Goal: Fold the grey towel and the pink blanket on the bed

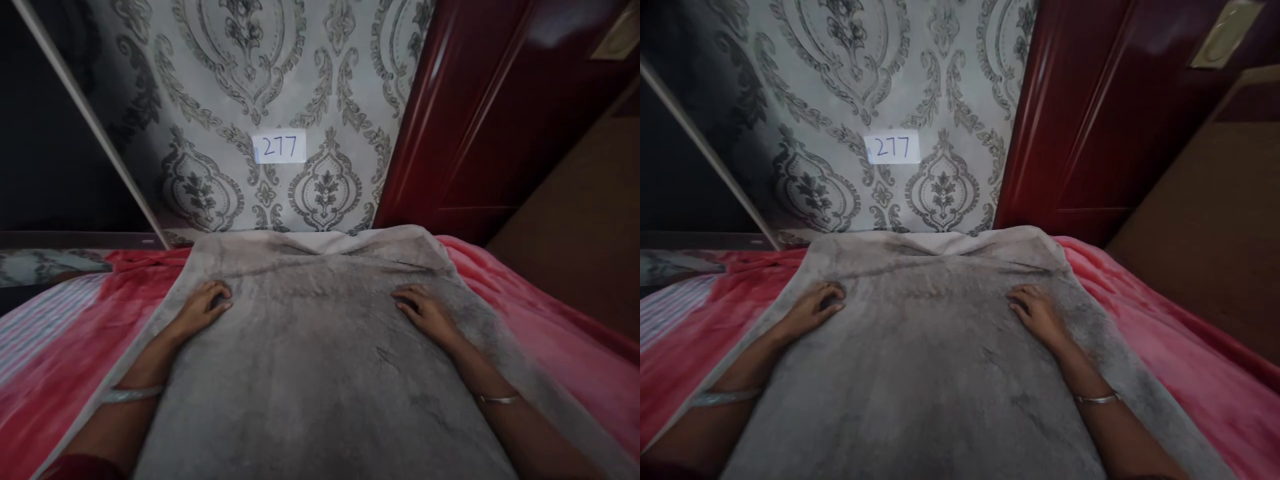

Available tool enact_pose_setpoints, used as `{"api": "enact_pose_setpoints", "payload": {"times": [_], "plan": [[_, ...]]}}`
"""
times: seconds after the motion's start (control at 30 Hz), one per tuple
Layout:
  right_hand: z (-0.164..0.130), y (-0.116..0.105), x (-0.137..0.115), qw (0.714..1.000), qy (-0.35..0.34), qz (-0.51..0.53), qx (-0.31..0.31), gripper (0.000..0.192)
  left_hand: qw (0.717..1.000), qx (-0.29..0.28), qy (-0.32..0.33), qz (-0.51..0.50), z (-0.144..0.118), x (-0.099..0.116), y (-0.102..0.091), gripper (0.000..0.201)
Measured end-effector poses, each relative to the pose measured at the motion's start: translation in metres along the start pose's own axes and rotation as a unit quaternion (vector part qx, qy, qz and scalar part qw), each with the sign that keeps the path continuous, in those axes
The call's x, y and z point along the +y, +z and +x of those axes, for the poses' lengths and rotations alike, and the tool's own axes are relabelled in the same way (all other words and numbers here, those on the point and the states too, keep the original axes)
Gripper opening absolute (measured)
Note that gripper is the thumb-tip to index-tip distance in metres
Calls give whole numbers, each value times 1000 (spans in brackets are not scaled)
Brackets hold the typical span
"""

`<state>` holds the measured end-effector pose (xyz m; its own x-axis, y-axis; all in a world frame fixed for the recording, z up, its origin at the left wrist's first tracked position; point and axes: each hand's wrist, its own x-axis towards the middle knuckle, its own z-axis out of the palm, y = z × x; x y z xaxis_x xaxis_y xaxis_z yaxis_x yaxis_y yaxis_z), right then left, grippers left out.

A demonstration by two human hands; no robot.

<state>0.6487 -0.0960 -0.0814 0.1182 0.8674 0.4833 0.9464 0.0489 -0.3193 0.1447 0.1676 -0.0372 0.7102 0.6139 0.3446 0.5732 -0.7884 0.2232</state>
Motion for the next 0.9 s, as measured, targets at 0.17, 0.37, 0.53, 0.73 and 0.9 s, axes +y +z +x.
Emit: {"api": "enact_pose_setpoints", "payload": {"times": [0.17,0.37,0.53,0.73,0.9], "plan": [[8,3,-7,1000,24,16,0,15,1000,-8,17,13,7,-7,5,33],[12,5,-3,999,6,50,6,13,1000,-12,16,-6,12,3,-3,29],[13,3,-2,998,-3,64,-12,24,1000,20,-11,-13,15,18,-23,28],[12,5,-8,999,-30,40,-11,34,988,32,-140,52,19,41,-29,22],[12,6,-10,998,-60,24,-20,39,967,59,-168,180,11,57,-36,31]]}}
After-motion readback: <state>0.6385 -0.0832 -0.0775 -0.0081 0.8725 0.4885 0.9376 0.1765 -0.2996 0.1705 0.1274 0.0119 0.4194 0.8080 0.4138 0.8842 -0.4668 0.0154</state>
